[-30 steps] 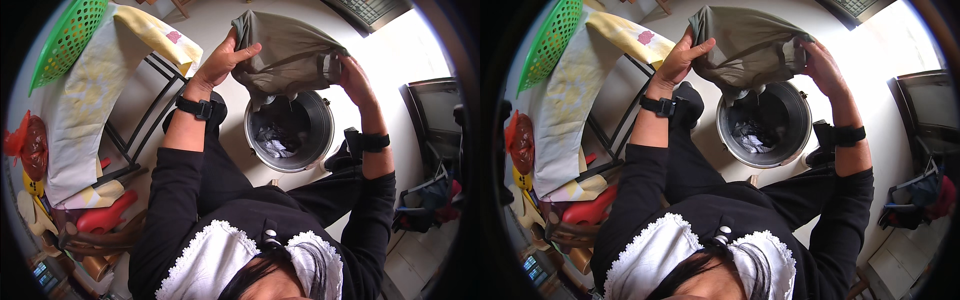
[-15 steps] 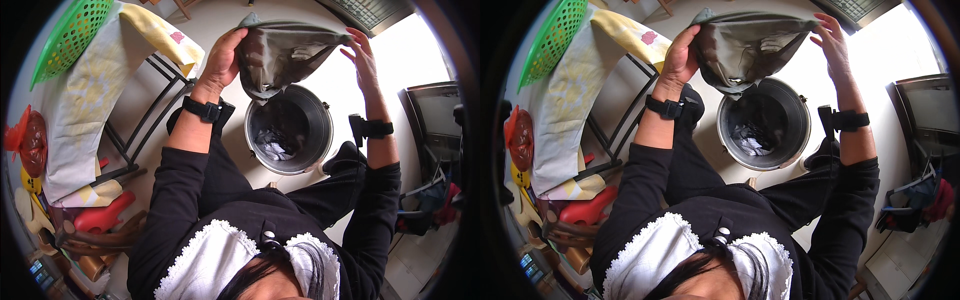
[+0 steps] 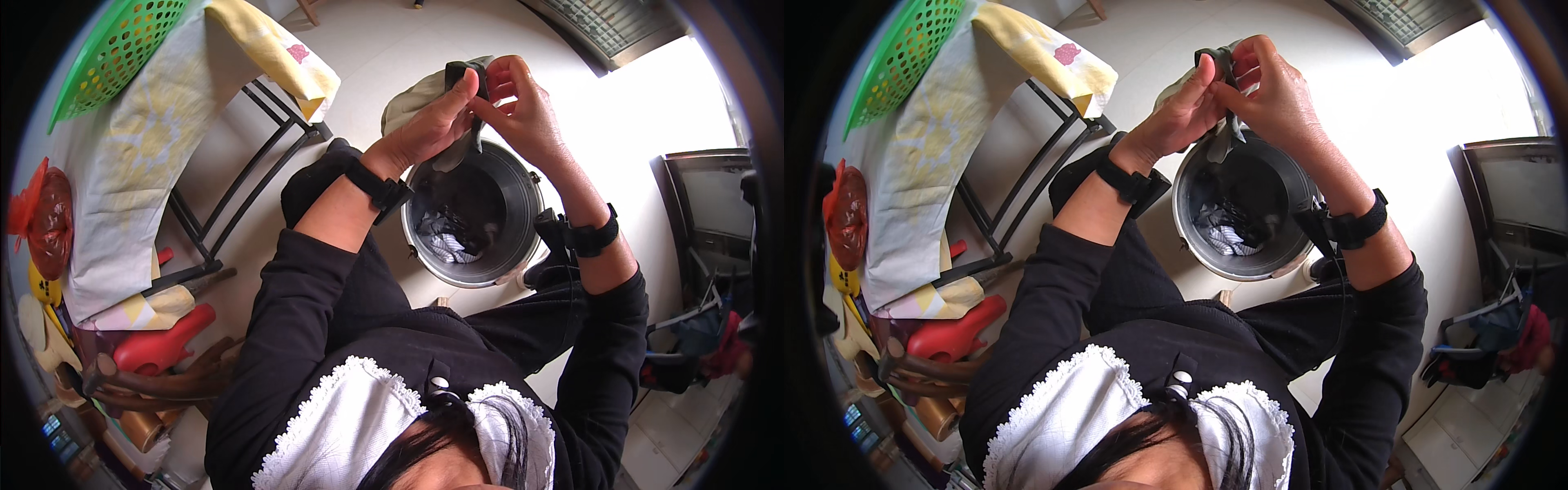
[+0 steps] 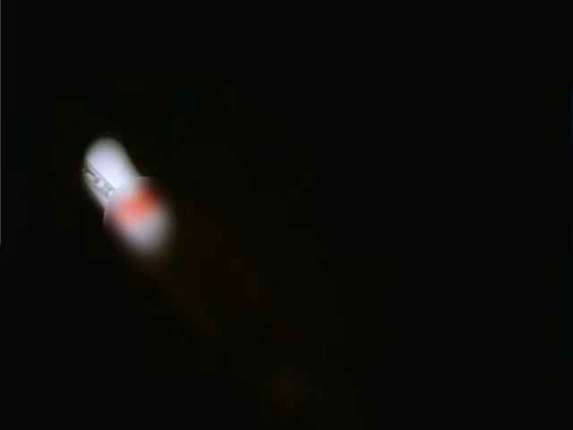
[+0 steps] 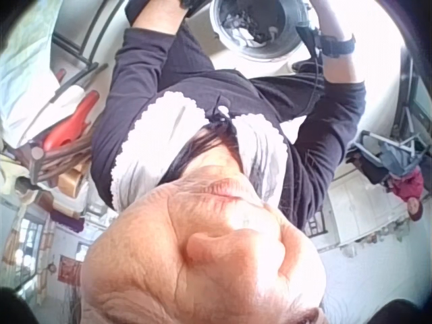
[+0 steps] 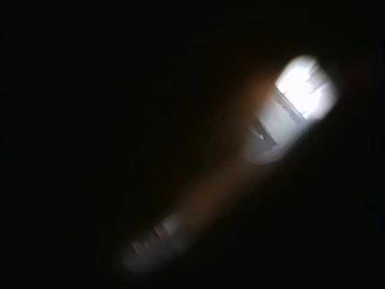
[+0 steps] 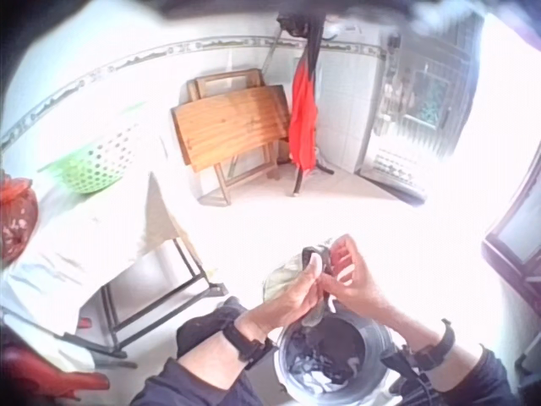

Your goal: The person sits on the floor and washes clothes by hand in a metal bucket. They wring out a dark garment, transfer it to a larger basin, and scrub it on a washboard using water from a small cup.

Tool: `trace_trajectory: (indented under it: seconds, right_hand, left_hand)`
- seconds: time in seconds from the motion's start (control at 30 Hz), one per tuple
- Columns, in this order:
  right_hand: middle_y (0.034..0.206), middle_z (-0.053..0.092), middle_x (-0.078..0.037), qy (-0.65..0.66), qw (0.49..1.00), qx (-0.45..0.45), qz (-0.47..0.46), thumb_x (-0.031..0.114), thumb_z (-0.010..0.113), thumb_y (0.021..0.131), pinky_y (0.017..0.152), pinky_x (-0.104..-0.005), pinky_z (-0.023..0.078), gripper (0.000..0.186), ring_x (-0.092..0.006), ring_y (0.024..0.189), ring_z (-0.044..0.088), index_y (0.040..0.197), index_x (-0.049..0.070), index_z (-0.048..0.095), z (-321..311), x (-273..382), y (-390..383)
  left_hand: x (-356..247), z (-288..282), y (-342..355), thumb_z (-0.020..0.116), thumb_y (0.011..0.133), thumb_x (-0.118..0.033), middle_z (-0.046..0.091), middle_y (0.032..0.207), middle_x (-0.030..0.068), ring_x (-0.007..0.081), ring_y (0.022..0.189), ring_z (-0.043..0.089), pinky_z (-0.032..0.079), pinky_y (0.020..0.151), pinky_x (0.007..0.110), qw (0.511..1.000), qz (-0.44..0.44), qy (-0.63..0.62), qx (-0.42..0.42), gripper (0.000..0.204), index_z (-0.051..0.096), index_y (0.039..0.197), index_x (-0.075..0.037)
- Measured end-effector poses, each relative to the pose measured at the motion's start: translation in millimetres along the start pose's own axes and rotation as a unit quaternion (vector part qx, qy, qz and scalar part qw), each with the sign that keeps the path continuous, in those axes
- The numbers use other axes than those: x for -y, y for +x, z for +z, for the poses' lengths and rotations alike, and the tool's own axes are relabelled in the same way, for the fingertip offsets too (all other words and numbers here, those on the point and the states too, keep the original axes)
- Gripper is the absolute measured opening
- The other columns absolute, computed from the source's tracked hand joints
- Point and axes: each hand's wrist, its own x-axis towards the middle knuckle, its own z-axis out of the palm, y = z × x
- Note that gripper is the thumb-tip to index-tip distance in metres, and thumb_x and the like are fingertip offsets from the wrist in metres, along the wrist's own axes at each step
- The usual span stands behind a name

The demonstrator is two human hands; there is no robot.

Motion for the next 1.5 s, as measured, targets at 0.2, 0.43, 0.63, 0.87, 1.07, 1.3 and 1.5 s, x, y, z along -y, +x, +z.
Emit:
trace_trajectory:
  seconds: [0.2, 0.43, 0.63, 0.87, 1.07, 1.3, 1.5]
  right_hand:
    - [0.100, 0.063, -0.011, 0.100, 0.991, 0.003, 0.088, 0.001, 0.061, 0.085, 0.082, -0.0305, 0.056, 0.035, -0.0188, 0.091, 0.065, 0.118, 0.001, 0.048, 0.4, 9.5, 5.0]
    - [0.103, 0.061, -0.006, 0.372, 0.922, 0.078, 0.073, 0.010, 0.041, 0.093, 0.085, -0.0269, 0.049, 0.033, -0.0109, 0.092, 0.059, 0.122, 0.000, 0.055, -64.6, -0.5, 18.7]
    - [0.130, 0.055, -0.012, 0.575, 0.809, 0.121, 0.021, 0.012, 0.040, 0.097, 0.104, -0.0348, 0.040, 0.043, -0.0207, 0.120, 0.054, 0.137, -0.003, 0.043, -138.6, 8.7, 15.7]
    - [0.123, 0.057, -0.009, 0.378, 0.920, 0.098, -0.005, 0.010, 0.057, 0.087, 0.104, -0.0324, 0.038, 0.047, -0.0200, 0.116, 0.055, 0.133, 0.003, 0.049, -166.9, 21.2, -4.5]
    - [0.121, 0.057, -0.008, 0.382, 0.917, 0.110, 0.013, 0.003, 0.058, 0.083, 0.102, -0.0321, 0.039, 0.043, -0.0193, 0.114, 0.055, 0.126, 0.008, 0.053, -181.9, 32.1, -17.7]
    - [0.116, 0.060, -0.008, 0.431, 0.902, 0.008, 0.035, -0.004, 0.054, 0.087, 0.099, -0.0327, 0.043, 0.032, -0.0194, 0.110, 0.058, 0.118, 0.005, 0.055, -201.3, 21.0, -35.9]
    - [0.099, 0.062, 0.000, -0.036, 0.988, -0.148, 0.018, 0.007, 0.053, 0.090, 0.083, -0.0277, 0.049, 0.018, -0.0128, 0.087, 0.062, 0.097, 0.009, 0.070, -210.7, -4.3, -41.3]
  left_hand:
    - [-1.0, -8.7, -1.7, 0.030, 0.096, -0.066, 0.044, 0.141, 0.0091, 0.0173, 0.135, 0.038, 0.030, 0.112, 0.033, 0.998, -0.019, 0.063, -0.002, 0.078, 0.034, 0.144, -0.004]
    - [16.5, -34.4, 1.4, 0.045, 0.100, -0.049, 0.056, 0.124, 0.0081, 0.0144, 0.114, 0.053, 0.043, 0.097, 0.027, 0.964, -0.009, 0.247, -0.096, 0.055, 0.050, 0.136, -0.007]
    - [63.4, -65.1, 1.7, 0.060, 0.096, -0.023, 0.065, 0.096, 0.0041, 0.0114, 0.090, 0.063, 0.051, 0.082, 0.028, 0.871, -0.038, 0.455, -0.182, 0.027, 0.064, 0.118, -0.008]
    - [121.7, -63.3, -2.8, 0.068, 0.090, -0.020, 0.065, 0.102, 0.0043, 0.0119, 0.085, 0.064, 0.053, 0.077, 0.026, 0.919, -0.096, 0.354, -0.148, 0.028, 0.060, 0.113, -0.005]
    - [150.6, -27.4, -7.6, 0.070, 0.086, -0.040, 0.061, 0.104, -0.0002, 0.0107, 0.090, 0.059, 0.051, 0.078, 0.028, 0.945, -0.246, 0.200, -0.076, 0.050, 0.054, 0.125, -0.013]
    - [146.1, -7.0, -4.9, 0.070, 0.087, -0.029, 0.065, 0.101, -0.0011, 0.0089, 0.089, 0.061, 0.052, 0.076, 0.029, 0.962, -0.257, 0.088, -0.035, 0.038, 0.057, 0.119, -0.012]
    - [120.6, -16.0, -1.7, 0.067, 0.090, -0.030, 0.048, 0.071, -0.0059, 0.0073, 0.060, 0.048, 0.044, 0.059, 0.026, 0.943, -0.238, 0.094, -0.214, 0.022, 0.052, 0.082, -0.016]
